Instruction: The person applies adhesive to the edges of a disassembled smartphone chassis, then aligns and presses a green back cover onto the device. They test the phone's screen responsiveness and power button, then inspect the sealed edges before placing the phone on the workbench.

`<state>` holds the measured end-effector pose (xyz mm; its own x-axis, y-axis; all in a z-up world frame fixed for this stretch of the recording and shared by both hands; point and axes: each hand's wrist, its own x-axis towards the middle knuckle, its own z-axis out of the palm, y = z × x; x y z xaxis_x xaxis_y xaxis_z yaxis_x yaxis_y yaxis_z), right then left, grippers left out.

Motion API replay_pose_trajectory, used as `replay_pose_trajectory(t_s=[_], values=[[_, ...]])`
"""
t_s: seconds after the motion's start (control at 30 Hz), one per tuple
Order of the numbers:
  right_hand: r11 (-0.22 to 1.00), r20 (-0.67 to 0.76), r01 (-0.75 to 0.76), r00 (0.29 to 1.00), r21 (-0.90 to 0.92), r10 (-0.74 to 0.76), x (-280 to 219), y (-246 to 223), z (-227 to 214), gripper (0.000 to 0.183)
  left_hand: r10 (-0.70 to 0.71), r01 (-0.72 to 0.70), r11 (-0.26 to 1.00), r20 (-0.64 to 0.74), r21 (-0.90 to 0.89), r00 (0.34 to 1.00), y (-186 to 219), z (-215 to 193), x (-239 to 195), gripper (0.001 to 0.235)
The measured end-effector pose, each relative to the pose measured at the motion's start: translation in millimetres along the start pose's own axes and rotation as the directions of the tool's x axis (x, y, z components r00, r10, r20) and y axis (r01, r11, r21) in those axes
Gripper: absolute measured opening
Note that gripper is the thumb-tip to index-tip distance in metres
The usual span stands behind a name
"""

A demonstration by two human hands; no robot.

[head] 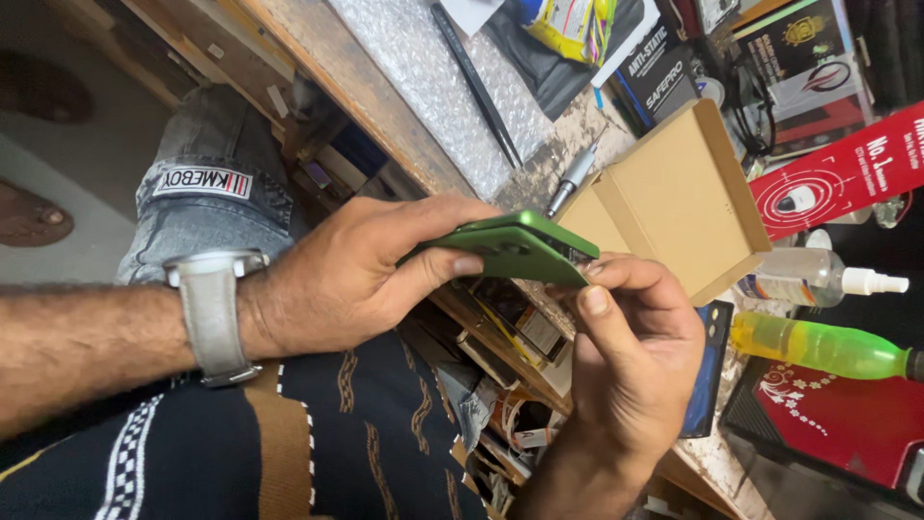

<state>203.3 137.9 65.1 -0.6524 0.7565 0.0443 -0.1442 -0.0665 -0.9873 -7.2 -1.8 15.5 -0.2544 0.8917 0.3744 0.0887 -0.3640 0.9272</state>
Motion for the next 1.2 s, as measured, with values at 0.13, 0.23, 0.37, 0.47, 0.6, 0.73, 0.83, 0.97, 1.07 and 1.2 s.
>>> replay_pose_trajectory(t_s=[0.13,0.23,0.37,0.47,0.6,0.73,0.83,0.97,1.07,1.2], values=[[0.998,-0.022,-0.015,1.0,0.057,0.016,-5.8,19.2,-8.7,0.015,-0.157,0.132,0.963,0.093,0.235,0.983,20.4,-10.6,15.5,0.035],[0.995,-0.009,-0.032,0.999,0.091,0.033,-9.1,35.8,-11.8,0.014,-0.51,0.369,0.791,0.193,0.487,0.838,36.7,-17.7,30.3,0.042],[0.996,-0.126,0.005,0.992,0.087,0.006,-22.1,59.7,1.8,0.012,-0.371,0.175,0.804,0.25,0.568,0.895,55.5,-15.7,43.3,0.04],[0.965,-0.251,0.082,0.968,0.25,-0.018,-35.2,74.4,14.8,0.013,-0.41,0.185,0.778,0.263,0.6,0.874,63.6,-8.5,48.4,0.037],[0.948,-0.308,0.231,0.938,0.219,-0.157,-34.3,65.3,3.3,0.013,-0.555,0.132,0.632,0.327,0.764,0.765,67.1,5.1,69.4,0.031],[0.92,-0.314,0.384,0.885,0.073,-0.345,-4.4,24.7,-32.8,0.015,-0.106,-0.276,0.719,0.493,0.638,0.864,62.4,22.2,139.8,0.024],[0.941,-0.389,0.333,0.875,0.055,-0.287,15.9,-3.7,-59.6,0.013,-0.067,-0.368,0.601,0.504,0.71,0.861,56.9,54.3,192.9,0.031],[0.906,-0.403,0.391,0.812,-0.162,-0.423,23.0,-9.5,-83.6,0.016,-0.032,-0.402,0.65,0.552,0.645,0.833,39.7,86.7,222.7,0.037],[0.826,-0.366,0.372,0.764,-0.423,-0.532,14.9,-1.9,-89.8,0.018,-0.098,-0.364,0.65,0.549,0.667,0.83,31.4,94.9,223.2,0.038],[0.753,-0.272,0.268,0.817,-0.601,-0.508,-5.1,5.7,-93.7,0.015,-0.096,-0.304,0.707,0.513,0.638,0.853,21.4,81.2,206.9,0.037]])
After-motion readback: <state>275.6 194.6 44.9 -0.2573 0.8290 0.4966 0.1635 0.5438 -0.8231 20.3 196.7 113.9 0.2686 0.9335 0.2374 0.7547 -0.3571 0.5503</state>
